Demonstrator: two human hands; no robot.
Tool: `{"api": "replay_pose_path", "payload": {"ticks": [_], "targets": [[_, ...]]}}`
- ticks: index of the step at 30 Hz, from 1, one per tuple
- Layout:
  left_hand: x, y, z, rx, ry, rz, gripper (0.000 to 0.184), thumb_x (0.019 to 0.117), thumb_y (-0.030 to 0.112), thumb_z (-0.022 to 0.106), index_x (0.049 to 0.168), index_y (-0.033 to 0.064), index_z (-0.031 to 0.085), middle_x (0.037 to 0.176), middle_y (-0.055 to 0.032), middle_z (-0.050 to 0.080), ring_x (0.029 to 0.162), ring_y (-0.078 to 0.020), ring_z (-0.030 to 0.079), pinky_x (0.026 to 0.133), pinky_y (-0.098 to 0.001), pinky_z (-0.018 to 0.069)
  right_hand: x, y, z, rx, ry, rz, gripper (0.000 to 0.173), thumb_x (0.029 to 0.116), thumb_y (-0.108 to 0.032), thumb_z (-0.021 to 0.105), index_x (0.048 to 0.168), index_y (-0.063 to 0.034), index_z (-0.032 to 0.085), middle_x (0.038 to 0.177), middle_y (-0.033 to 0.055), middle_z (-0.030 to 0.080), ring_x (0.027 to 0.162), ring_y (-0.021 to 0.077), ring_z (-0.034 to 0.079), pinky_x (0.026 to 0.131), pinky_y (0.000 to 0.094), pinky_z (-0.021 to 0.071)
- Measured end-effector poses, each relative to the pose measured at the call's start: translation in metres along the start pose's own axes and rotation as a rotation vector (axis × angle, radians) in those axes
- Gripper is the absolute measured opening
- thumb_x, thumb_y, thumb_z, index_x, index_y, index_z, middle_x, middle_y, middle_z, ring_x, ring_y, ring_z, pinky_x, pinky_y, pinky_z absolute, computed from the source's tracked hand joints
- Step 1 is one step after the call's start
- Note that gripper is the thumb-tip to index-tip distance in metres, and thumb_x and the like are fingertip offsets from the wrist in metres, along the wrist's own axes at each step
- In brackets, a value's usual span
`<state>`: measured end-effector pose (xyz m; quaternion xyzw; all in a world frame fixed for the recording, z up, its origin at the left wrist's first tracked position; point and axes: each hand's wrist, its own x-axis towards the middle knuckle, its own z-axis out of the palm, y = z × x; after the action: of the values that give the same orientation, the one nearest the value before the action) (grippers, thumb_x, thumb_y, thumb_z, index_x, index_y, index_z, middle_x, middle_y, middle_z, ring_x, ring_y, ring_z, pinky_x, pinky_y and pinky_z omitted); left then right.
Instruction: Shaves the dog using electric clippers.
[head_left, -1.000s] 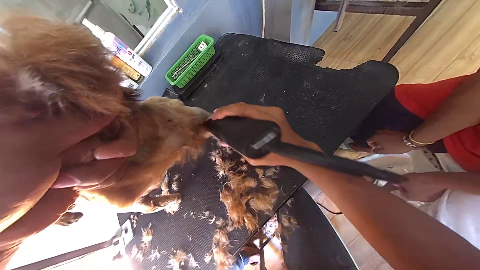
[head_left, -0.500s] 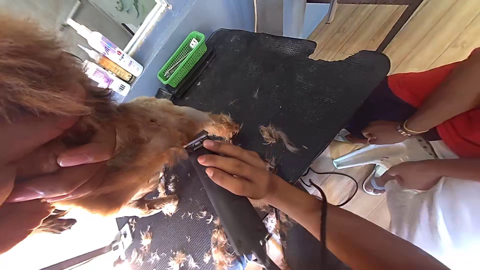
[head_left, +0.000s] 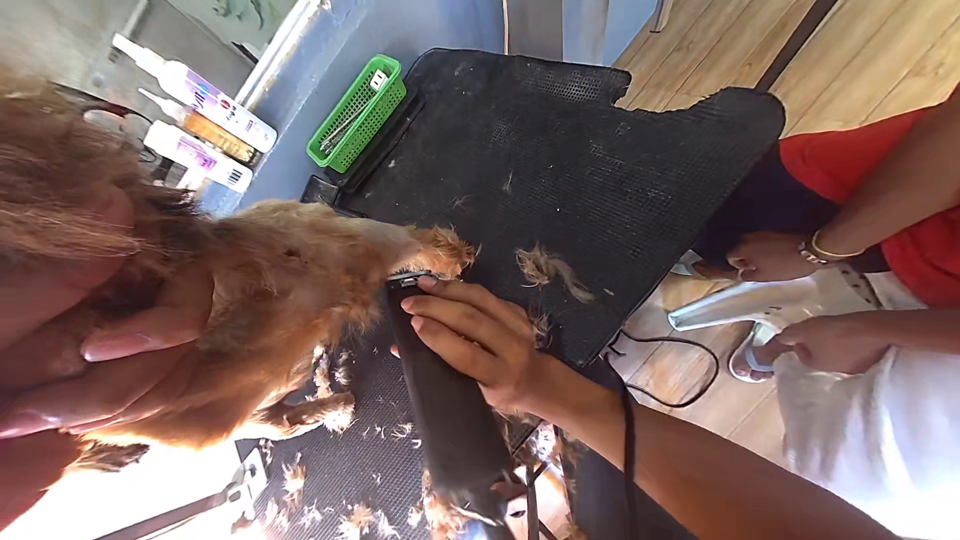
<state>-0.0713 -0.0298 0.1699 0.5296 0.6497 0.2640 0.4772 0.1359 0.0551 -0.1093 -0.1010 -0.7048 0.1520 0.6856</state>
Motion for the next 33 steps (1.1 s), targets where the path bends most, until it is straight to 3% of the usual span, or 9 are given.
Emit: {"api": "replay_pose_path", "payload": {"ticks": [4,7,10,12,16,19,21,25,33], "targets": [[0.011,0.024,0.077,-0.018,0.508,-0.207,0.038,0.0916,-0.017,0.035,0.061,0.0048,0.043,0.05,0.0013,0.036,0.044,-0.0009,0.032,0.048,-0.0088,0.0323,0.0,0.014,0.019,-0.071,-0.102,0.172,0.028,0.0884,-0.009,0.062,0.112,0.0015,0.073,0.118,0.0172,0.073,0.116,0.0295,0.069,0.099,0.0391,0.0562],[-0.005,-0.004,0.043,-0.038,0.34,-0.066,0.037,0.1021,0.017,0.045,0.067,0.0226,0.057,0.055,0.0122,0.048,0.046,0.0044,0.042,0.048,-0.0109,0.0381,-0.021,0.011,0.006,0.134,-0.109,0.488,0.043,0.0861,-0.024,0.08,0.122,-0.0023,0.067,0.122,0.0096,0.069,0.116,0.0191,0.066,0.1,0.0371,0.0576],[-0.007,-0.013,0.053,0.172,0.198,0.09,0.023,0.099,0.032,0.06,0.076,0.0311,0.062,0.063,0.0184,0.051,0.054,0.0059,0.046,0.051,-0.0122,0.0403,-0.028,0.005,-0.017,0.361,0.089,0.863,0.033,0.0836,-0.019,0.081,0.111,-0.0083,0.066,0.1,0.0002,0.074,0.091,0.0111,0.073,0.079,0.0336,0.065],[-0.01,-0.016,0.068,0.272,0.198,0.176,0.006,0.0949,0.031,0.072,0.091,0.0276,0.068,0.074,0.0136,0.062,0.063,0.0011,0.057,0.06,-0.0185,0.0509,-0.023,0.014,-0.029,0.519,0.152,1.089,0.026,0.088,-0.015,0.068,0.114,-0.0096,0.065,0.107,0.0038,0.072,0.089,0.0149,0.07,0.075,0.035,0.0604],[-0.006,-0.051,0.096,0.409,0.241,0.293,0.031,0.0838,0.026,0.084,0.108,0.012,0.07,0.094,0.0037,0.072,0.086,-0.008,0.069,0.078,-0.0312,0.0612,0.0,0.049,-0.034,0.752,0.059,1.462,0.043,0.0894,-0.022,0.052,0.13,-0.0153,0.064,0.133,-0.0007,0.068,0.087,0.0148,0.07,0.066,0.0343,0.0579],[0.001,-0.075,0.13,0.515,0.284,0.168,0.026,0.0865,0.031,0.077,0.1,0.0085,0.071,0.089,0.0003,0.07,0.085,-0.0105,0.066,0.078,-0.0335,0.0562,0.014,0.073,-0.022,0.887,-0.123,1.73,0.025,0.0906,-0.032,0.052,0.106,-0.0146,0.061,0.081,0.0034,0.063,0.062,0.0168,0.062,0.055,0.0389,0.0562],[-0.008,-0.105,0.155,0.511,0.323,0.15,0.027,0.0906,0.03,0.074,0.104,0.0068,0.071,0.093,-0.0027,0.073,0.089,-0.0117,0.07,0.081,-0.036,0.0594,0.02,0.082,-0.018,1.024,-0.344,1.783,0.027,0.0941,-0.04,0.046,0.101,-0.016,0.058,0.073,0.0037,0.059,0.057,0.0162,0.06,0.053,0.0383,0.0563],[-0.002,-0.161,0.248,-0.134,0.493,0.243,0.048,0.0917,-0.005,0.064,0.135,-0.0161,0.047,0.107,-0.0146,0.073,0.093,-0.0201,0.075,0.085,-0.0387,0.0644,0.028,0.078,-0.009,1.115,-0.664,1.566,0.035,0.0917,-0.03,0.046,0.116,-0.0135,0.065,0.084,0.0051,0.068,0.054,0.012,0.061,0.049,0.0327,0.0575],[0.069,-0.179,0.273,-1.383,0.891,-0.043,0.031,0.1014,0.002,0.046,0.133,0.0009,0.046,0.112,-0.0131,0.062,0.099,-0.0216,0.065,0.089,-0.0408,0.0568,0.031,0.068,-0.036,1.144,-0.693,1.536,0.034,0.0907,-0.038,0.05,0.111,-0.0158,0.065,0.076,0.0018,0.061,0.052,0.0109,0.058,0.049,0.0326,0.0569]]}}
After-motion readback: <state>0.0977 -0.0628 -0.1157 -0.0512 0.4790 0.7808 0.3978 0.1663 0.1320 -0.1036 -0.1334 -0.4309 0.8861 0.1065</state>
